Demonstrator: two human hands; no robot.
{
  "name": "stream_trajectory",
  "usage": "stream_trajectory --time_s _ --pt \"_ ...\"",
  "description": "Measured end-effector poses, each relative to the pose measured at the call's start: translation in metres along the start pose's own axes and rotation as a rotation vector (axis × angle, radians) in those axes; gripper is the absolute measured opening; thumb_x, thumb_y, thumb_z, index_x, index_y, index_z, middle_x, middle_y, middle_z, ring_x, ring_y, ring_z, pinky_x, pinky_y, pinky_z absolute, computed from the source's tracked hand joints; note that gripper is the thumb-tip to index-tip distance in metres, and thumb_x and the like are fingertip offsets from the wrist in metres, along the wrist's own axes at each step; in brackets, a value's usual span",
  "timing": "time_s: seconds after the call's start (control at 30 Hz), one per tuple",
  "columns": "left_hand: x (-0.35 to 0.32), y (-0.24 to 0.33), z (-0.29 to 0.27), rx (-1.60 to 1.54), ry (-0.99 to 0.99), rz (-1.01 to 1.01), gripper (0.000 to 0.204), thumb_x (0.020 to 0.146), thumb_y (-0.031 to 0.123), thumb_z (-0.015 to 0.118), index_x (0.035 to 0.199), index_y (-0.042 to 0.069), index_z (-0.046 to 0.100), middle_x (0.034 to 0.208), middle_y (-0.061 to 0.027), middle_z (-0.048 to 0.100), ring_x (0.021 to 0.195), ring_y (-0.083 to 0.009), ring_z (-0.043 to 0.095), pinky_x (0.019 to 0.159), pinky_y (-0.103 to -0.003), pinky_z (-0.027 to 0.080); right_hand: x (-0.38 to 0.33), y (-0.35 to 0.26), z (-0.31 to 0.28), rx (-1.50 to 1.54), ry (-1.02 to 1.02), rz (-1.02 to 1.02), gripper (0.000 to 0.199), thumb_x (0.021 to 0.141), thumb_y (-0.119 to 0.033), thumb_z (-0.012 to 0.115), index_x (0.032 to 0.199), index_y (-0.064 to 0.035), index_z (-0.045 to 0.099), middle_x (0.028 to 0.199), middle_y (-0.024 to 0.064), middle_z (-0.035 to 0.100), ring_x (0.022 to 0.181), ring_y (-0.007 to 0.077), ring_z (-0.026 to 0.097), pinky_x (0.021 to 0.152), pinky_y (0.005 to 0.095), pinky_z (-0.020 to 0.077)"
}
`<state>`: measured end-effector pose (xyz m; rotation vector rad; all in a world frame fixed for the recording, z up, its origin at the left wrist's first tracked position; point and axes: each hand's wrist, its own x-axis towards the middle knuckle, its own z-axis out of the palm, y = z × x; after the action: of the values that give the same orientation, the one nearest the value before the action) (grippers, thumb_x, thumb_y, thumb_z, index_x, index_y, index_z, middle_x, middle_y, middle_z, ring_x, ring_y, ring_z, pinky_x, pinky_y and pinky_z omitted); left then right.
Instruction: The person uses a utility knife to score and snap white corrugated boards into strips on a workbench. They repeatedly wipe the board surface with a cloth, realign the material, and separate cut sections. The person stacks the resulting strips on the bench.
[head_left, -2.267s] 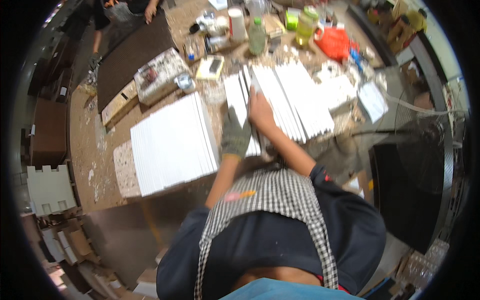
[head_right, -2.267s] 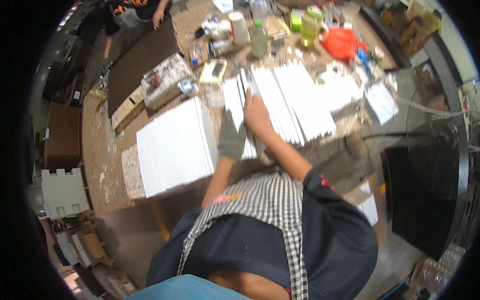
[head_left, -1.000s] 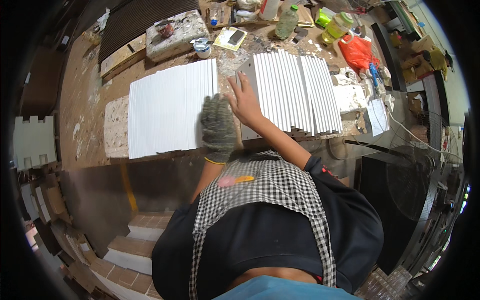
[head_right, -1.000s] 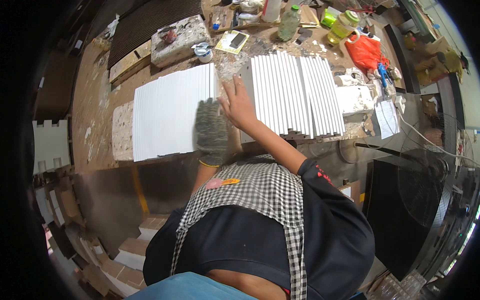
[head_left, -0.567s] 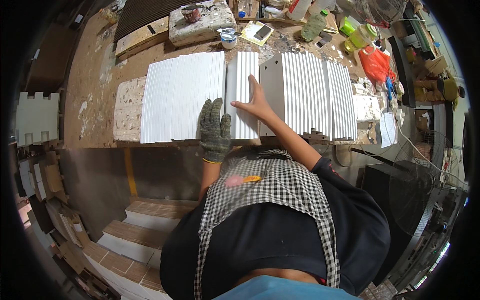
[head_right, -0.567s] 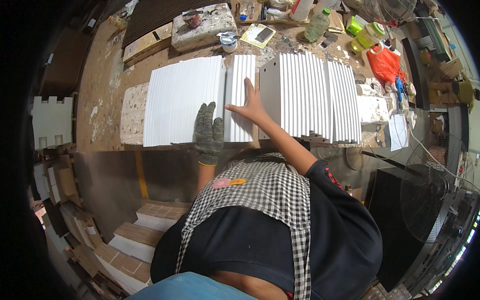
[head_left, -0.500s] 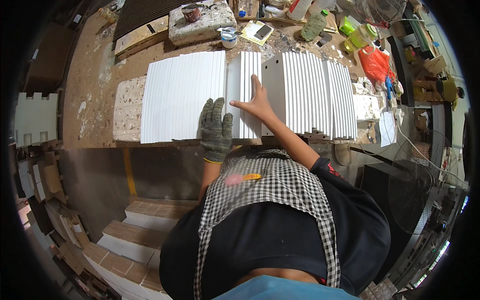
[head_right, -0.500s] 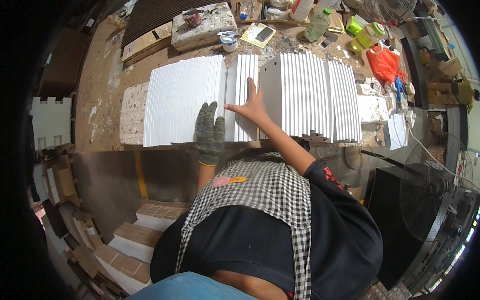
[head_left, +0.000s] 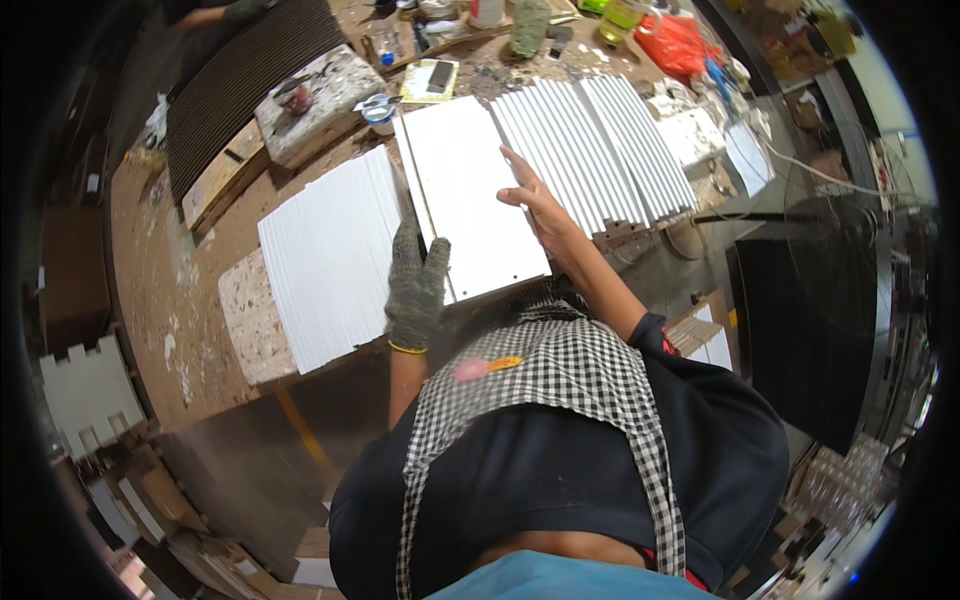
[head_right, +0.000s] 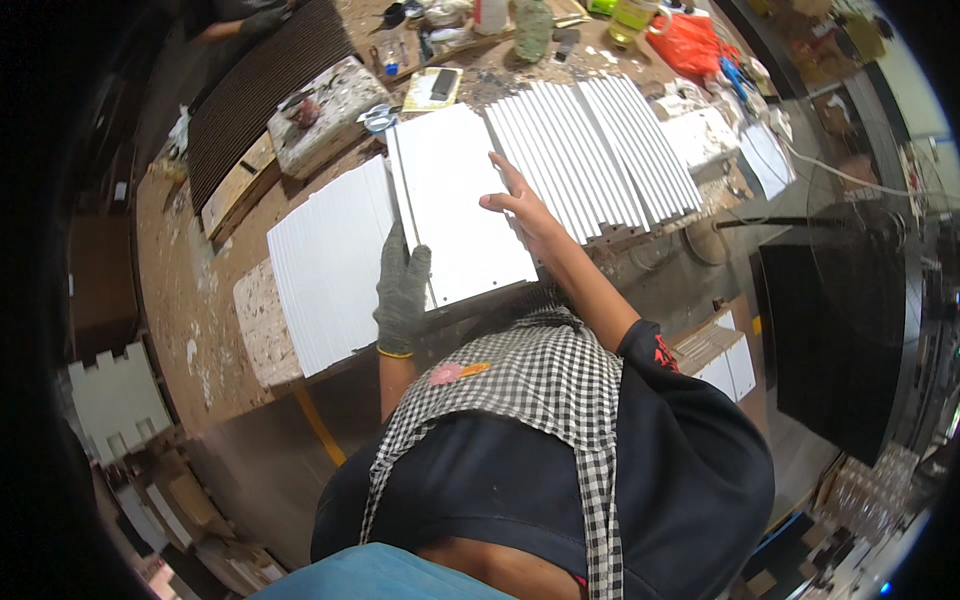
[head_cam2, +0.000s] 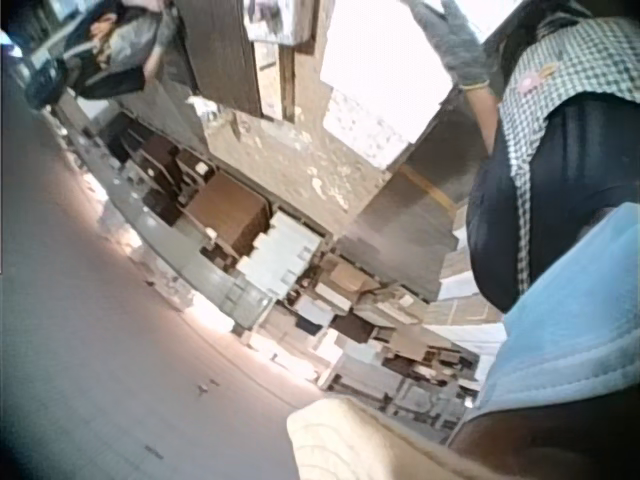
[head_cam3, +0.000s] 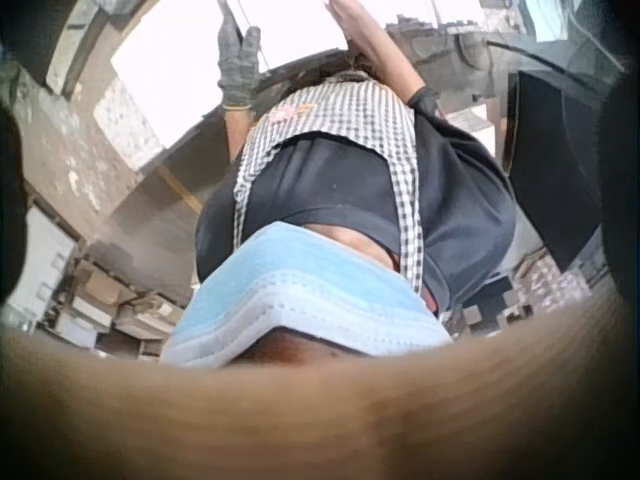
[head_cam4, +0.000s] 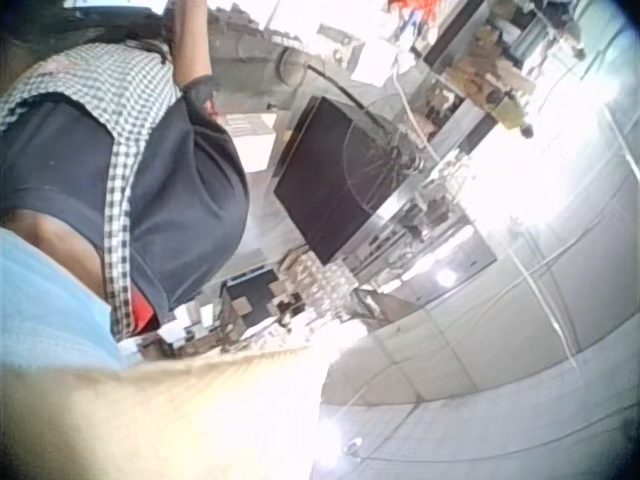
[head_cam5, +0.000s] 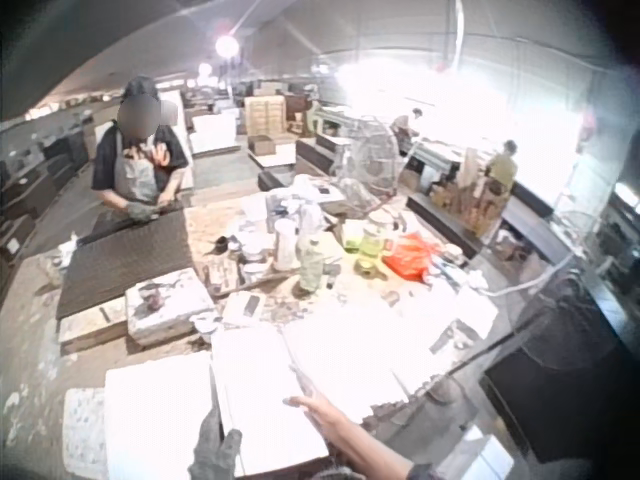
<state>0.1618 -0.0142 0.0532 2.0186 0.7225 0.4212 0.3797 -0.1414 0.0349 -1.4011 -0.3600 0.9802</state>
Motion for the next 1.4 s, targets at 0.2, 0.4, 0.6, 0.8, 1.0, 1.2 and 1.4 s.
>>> stream_trajectory --time_s 0.2,0.4,0.6,0.8,1.0,1.2,1.4 --pt "0.044 0.027 -0.001 -0.645 -0.138 -0.180 0.089 0.098 0.017 0.071 0.166 0.003 0.015 0.153 -0.0223 0.047 0.130 -0.0255 0.055 0.107 -0.037 0.051 -0.010 0.007 0.017 0.515 -0.139 0.038 0.100 0.083 -0.032 0.072 0.167 -0.0092 0.021 0.168 0.0229 0.026 0.151 0.0375 0.036 0.115 0.0496 0.0442" --pt "0.055 0.026 0.019 -0.217 -0.031 -0.249 0.088 0.097 0.023 0.071 0.167 0.012 0.019 0.141 -0.0248 0.057 0.110 -0.0321 0.068 0.098 -0.043 0.056 -0.011 -0.016 0.003 -0.464 -0.003 0.003 0.059 0.101 -0.021 0.065 0.154 -0.0009 0.047 0.138 0.0269 0.062 0.124 0.0363 0.064 0.104 0.0390 0.0531" --pt "0.047 0.040 0.058 0.650 -0.127 -0.382 0.099 0.095 0.053 0.064 0.168 0.024 0.003 0.149 -0.0378 0.046 0.118 -0.0523 0.064 0.101 -0.057 0.053 0.004 -0.028 -0.108 -1.471 0.847 -0.372 0.056 0.106 -0.032 0.053 0.150 0.0035 0.050 0.158 0.0193 0.048 0.152 0.0332 0.038 0.122 0.0515 0.0316" --pt "0.041 0.054 0.079 0.673 -0.136 -0.420 0.095 0.096 0.051 0.062 0.168 0.020 0.007 0.154 -0.0392 0.039 0.119 -0.0525 0.064 0.100 -0.055 0.055 0.041 0.011 -0.113 -1.472 0.553 -0.138 0.069 0.109 -0.045 0.041 0.158 0.0039 0.037 0.169 0.0155 0.032 0.160 0.0312 0.018 0.128 0.0555 0.0119" --pt "0.039 0.057 0.087 0.696 -0.123 -0.401 0.094 0.096 0.058 0.058 0.168 0.018 0.011 0.157 -0.0391 0.033 0.124 -0.0516 0.062 0.102 -0.054 0.054 0.048 0.012 -0.109 -1.357 0.597 -0.306 0.058 0.105 -0.035 0.055 0.145 0.0065 0.052 0.158 0.0291 0.043 0.151 0.0407 0.035 0.125 0.0524 0.0236" --pt "0.040 0.056 0.113 0.481 -0.184 -0.237 0.091 0.099 0.064 0.053 0.166 0.011 0.020 0.163 -0.0361 0.027 0.150 -0.0495 0.035 0.120 -0.057 0.035 0.037 -0.011 -0.104 -1.030 0.540 -0.526 0.040 0.098 -0.025 0.067 0.128 0.0022 0.068 0.137 0.0301 0.059 0.128 0.0444 0.055 0.109 0.0519 0.0424" --pt "0.023 0.037 0.106 0.248 -0.040 0.024 0.065 0.104 0.043 0.057 0.154 0.005 0.043 0.157 -0.0284 0.042 0.147 -0.0446 0.041 0.121 -0.051 0.035 0.000 -0.006 -0.039 -0.892 0.276 -0.743 0.032 0.095 -0.015 0.069 0.124 -0.0023 0.070 0.136 0.0279 0.059 0.127 0.0460 0.054 0.110 0.0502 0.0437"
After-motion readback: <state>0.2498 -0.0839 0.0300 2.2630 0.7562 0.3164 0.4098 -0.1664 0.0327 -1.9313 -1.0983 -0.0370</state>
